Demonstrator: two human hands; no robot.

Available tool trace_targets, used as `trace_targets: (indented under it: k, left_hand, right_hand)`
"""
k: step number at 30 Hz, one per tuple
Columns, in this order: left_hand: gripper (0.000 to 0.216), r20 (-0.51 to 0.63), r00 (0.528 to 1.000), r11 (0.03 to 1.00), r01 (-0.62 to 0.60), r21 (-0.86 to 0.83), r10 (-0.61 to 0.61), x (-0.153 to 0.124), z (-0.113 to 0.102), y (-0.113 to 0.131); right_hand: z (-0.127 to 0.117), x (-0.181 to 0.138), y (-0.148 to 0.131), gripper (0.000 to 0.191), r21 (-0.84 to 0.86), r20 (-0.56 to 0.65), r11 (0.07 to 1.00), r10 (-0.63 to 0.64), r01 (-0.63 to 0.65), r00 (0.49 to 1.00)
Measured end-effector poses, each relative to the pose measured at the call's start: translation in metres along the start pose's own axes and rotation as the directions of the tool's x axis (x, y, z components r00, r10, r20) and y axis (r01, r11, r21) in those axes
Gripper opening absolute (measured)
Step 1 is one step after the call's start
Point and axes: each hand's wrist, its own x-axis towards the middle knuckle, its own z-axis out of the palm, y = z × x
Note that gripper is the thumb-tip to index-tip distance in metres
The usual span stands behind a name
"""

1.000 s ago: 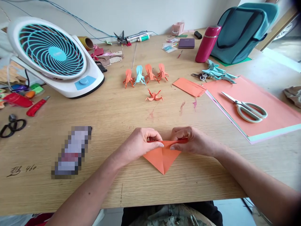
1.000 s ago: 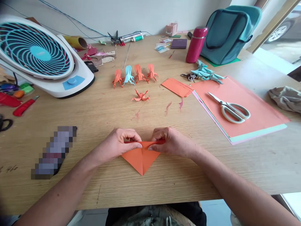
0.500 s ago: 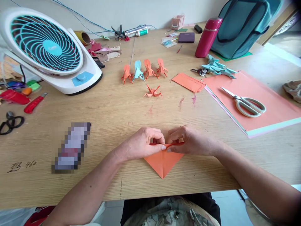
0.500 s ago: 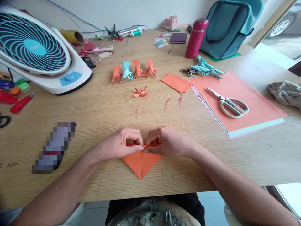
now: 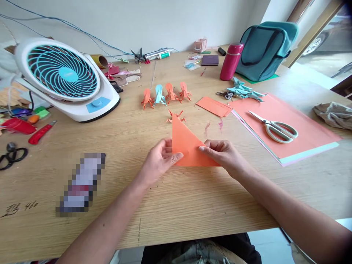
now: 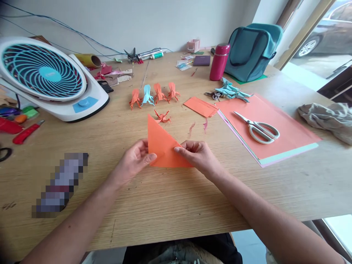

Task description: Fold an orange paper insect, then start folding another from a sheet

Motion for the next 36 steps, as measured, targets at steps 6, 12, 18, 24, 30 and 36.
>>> trace_targets:
  k: [6, 12, 18, 24, 30, 36]
  left_hand:
    - [0.038, 0.034, 0.981, 0.952, 0.194, -0.235, -0.192, -0.008, 0.017, -0.001]
    - [0.030, 0.044, 0.979, 0.934, 0.201, -0.294, -0.197, -0.006, 0.011, 0.001]
    - [0.031, -0.014, 0.982, 0.941, 0.178, -0.288, -0.190, -0.007, 0.014, -0.001]
    - [0.034, -0.005, 0.983, 0.972, 0.182, -0.149, -0.185, -0.009, 0.018, -0.001]
    - [0.035, 0.034, 0.985, 0.981, 0.172, -0.091, -0.170, -0.010, 0.018, -0.001]
    - [0.032, 0.152, 0.970, 0.960, 0.217, -0.179, -0.191, -0.009, 0.008, 0.000]
  right_hand:
    - [0.013, -0.004, 0.005, 0.045, 0.110, 0.073, 0.992, 0.050, -0.057, 0.996]
    - [0.016, -0.005, 0.010, 0.041, 0.035, 0.086, 0.999, -0.022, 0.019, 0.996]
    - [0.019, -0.003, 0.012, 0.039, 0.012, 0.104, 0.998, -0.064, 0.063, 0.993]
    - [0.024, -0.004, 0.011, 0.041, 0.071, 0.114, 0.995, -0.085, 0.077, 0.990]
    - [0.025, -0.007, 0.009, 0.046, -0.045, 0.088, 0.981, -0.184, 0.189, 0.979]
    - [0.025, -0.009, 0.005, 0.044, -0.162, 0.082, 0.951, -0.251, 0.262, 0.964]
